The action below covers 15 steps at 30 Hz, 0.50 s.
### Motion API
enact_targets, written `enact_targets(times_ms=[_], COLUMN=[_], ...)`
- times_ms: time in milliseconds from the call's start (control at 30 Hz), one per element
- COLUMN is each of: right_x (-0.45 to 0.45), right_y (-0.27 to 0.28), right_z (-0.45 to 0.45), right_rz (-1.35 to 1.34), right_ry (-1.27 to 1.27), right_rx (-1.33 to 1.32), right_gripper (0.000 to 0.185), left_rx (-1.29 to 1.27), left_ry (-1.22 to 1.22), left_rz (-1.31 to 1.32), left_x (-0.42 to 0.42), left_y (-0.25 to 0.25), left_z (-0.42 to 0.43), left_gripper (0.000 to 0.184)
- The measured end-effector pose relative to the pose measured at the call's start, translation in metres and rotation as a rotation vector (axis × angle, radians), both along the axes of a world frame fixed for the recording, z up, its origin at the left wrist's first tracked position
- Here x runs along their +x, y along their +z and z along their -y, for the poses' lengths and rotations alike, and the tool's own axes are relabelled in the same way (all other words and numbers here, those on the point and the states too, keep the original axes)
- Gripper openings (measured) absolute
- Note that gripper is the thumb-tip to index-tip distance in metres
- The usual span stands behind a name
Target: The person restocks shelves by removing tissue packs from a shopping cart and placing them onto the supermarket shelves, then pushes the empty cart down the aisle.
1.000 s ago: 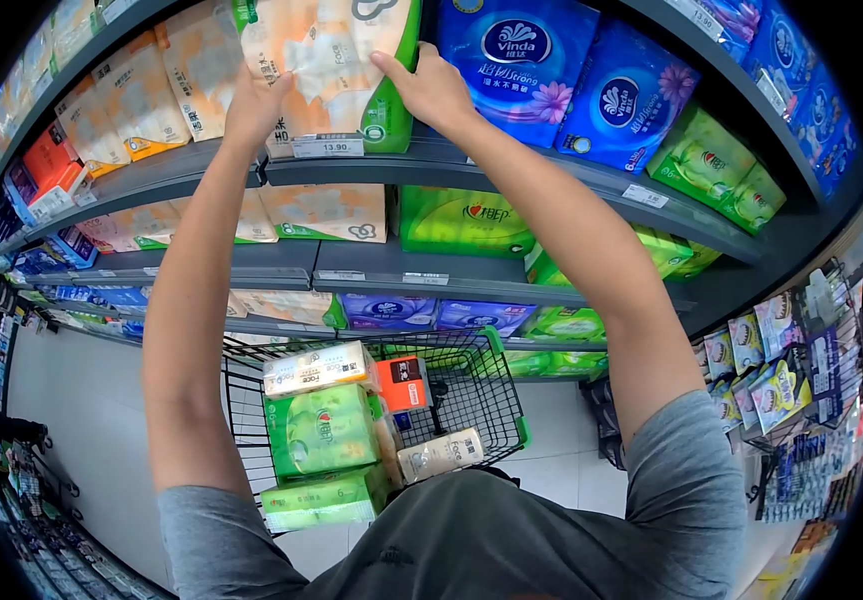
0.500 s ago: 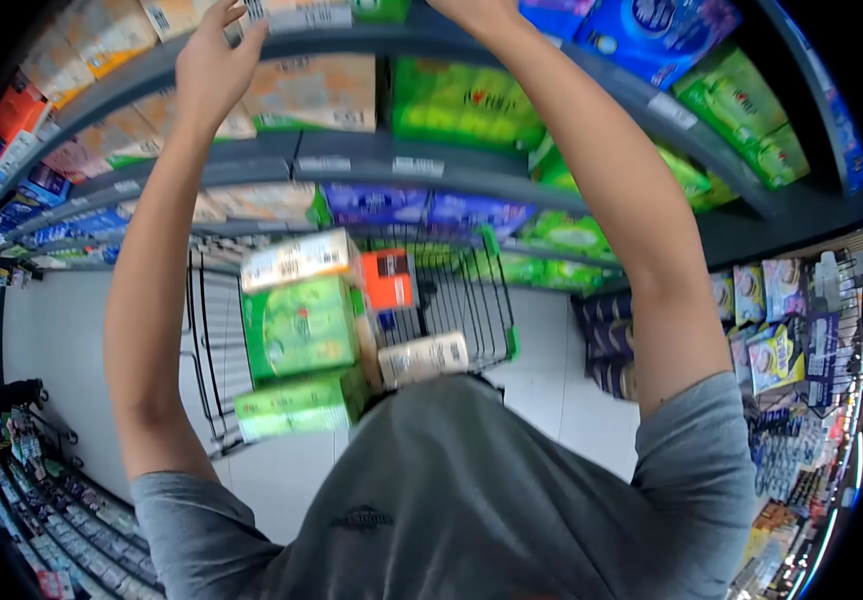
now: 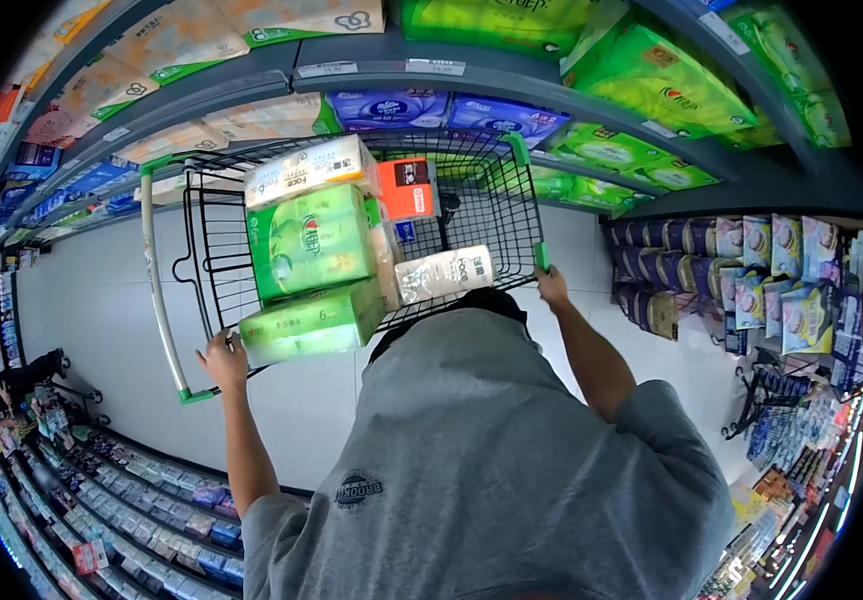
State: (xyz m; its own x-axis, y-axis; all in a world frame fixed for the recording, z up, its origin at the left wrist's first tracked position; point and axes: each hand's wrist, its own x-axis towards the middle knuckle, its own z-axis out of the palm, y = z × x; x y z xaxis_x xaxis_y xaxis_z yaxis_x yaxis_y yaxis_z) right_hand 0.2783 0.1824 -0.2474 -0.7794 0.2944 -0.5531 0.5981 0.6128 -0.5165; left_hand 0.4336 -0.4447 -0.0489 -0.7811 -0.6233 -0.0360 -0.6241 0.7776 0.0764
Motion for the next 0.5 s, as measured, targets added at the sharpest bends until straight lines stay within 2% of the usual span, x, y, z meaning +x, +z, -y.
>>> enact_targets(times_ms=[33, 67, 100, 133, 267, 333, 500], right_x=[-0.008, -0.014, -0.026, -0.031, -0.033, -0.024, 0.003], right_y=[0.003, 0.009, 0.020, 0.030, 0.055, 0.062, 0.058], right_z=[0.008, 0.012, 0.017, 0.022, 0.035, 0.042, 0.051], right_rz=[-0.070, -0.138, -0.034, 0.070, 0.057, 0.109, 0.084], right_ry=[0.083, 0.189, 0.184, 0.180, 0.222, 0.175, 0.043], right_rx=[0.150, 0.272, 0.250, 0.228, 0.254, 0.228, 0.152], right_gripper=[0.036, 0.031, 0.030, 0.030, 0.036, 0.043, 0.043], left_rx=[-0.062, -0.124, -0.030, -0.040, -0.082, -0.118, -0.110], left_ry=[-0.149, -0.300, -0.339, -0.349, -0.273, -0.228, -0.263], left_rz=[0.000, -0.004, -0.074, -0.077, -0.074, 0.010, 0.067], left_x=[0.012, 0.019, 0.025, 0.027, 0.019, 0.017, 0.024], left_y=[-0.001, -0.004, -0.014, -0.015, -0.020, -0.021, -0.014], left_z=[0.004, 0.008, 0.012, 0.013, 0.008, 0.008, 0.015], left_gripper=[0.016, 0.015, 0.014, 0.014, 0.014, 0.014, 0.014])
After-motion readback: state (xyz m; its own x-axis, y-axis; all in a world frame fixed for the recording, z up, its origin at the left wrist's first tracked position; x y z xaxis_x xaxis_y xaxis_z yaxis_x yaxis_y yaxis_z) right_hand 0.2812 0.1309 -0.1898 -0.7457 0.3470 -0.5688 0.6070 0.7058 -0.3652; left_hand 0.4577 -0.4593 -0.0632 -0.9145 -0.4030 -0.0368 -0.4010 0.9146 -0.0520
